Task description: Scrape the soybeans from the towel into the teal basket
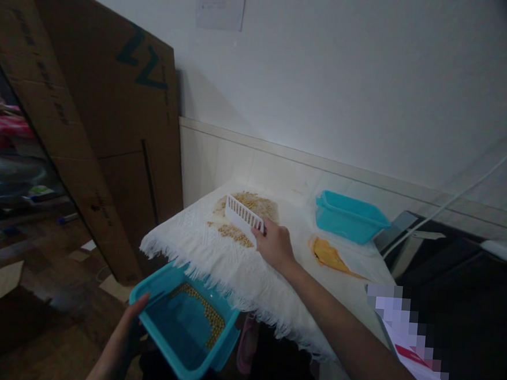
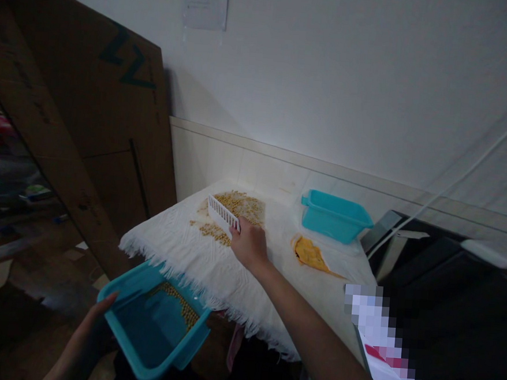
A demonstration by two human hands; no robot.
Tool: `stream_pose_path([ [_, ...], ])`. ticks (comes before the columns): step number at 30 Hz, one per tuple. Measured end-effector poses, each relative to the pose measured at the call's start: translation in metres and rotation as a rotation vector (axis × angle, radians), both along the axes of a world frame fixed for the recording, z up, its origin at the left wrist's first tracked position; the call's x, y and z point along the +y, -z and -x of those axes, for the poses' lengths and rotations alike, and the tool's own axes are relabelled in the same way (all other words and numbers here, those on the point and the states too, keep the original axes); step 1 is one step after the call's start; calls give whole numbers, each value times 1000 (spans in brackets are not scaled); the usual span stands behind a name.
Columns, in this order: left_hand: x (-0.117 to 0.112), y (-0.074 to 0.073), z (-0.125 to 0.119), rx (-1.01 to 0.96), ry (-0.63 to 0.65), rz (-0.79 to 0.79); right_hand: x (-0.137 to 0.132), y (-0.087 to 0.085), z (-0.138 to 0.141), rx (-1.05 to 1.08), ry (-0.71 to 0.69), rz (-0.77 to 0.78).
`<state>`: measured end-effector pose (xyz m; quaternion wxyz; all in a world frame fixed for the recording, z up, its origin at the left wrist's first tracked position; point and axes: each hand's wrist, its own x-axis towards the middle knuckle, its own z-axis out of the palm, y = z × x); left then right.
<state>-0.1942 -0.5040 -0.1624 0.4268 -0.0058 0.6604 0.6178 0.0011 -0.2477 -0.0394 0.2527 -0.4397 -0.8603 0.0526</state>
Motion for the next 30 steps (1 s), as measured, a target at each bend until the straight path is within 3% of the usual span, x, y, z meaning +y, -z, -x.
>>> stream_pose_path([
  [6,-3,-4,2,-53,-41,28,5,-24,4,-183,-71,54],
  [13,-4,-25,-14,-64,-31,-38,15,-19,-19,-32,-125,112],
  [25,-2,-14,-7,-118,-48,-3,44,-33,7,28,-245,19],
  [30,-3,-16,-9,-118,-36,-35,45,-27,13,66,-285,24],
])
